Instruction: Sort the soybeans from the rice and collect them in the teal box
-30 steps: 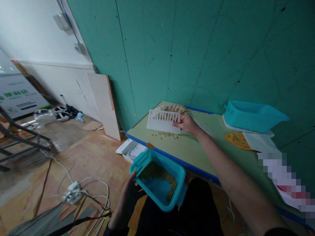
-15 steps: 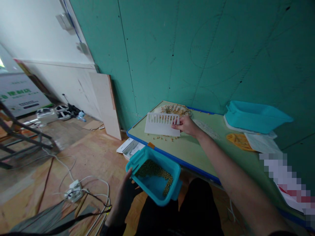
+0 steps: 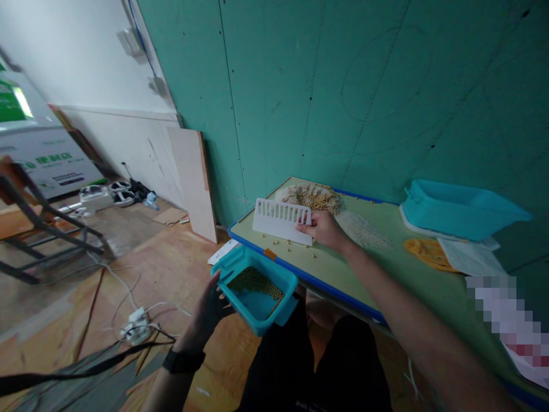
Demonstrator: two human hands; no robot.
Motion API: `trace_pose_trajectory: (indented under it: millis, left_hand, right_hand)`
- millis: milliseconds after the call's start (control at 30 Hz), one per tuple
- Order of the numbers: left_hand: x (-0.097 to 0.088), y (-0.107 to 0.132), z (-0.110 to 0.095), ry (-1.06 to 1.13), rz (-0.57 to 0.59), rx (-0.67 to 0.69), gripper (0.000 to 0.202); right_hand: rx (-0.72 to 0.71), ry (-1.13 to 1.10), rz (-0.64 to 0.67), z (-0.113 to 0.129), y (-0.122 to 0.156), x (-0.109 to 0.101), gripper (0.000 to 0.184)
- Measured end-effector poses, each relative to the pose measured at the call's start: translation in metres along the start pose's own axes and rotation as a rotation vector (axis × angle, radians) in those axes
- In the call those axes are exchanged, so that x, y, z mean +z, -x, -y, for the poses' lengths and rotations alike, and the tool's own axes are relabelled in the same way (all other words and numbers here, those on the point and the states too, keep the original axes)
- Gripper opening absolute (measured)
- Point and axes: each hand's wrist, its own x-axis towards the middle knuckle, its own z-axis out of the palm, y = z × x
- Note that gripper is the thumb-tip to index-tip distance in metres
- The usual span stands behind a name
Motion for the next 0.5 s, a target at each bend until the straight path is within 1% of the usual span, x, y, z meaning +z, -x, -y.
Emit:
trace_pose_trajectory:
  millis: [67,267,433,500]
  left_hand:
    - [-0.0004,-0.0011,-0.0027,-0.006,0.012,-0.023,0.037]
    - [0.0019,-0.0004,-0.0074,-0.010,0.084,-0.018,0.047]
    - [0.0070,0.0053,-0.0115,-0.042,0.072,-0.010,0.045]
    - [0.0078,0.0072,-0.0110,-0.046,0.068,-0.011,0.049]
  right_hand:
    - [-0.003,-0.023,0.014,0.0019,0.0025,0.0017,0.026]
    - [0.025,-0.109,0.074,0.0063,0.0081,0.0029,0.024]
    - [0.051,-0.132,0.109,0.0039,0.0072,-0.0015,0.031]
    - [0.064,-0.129,0.120,0.0028,0.0067,-0.0045,0.035]
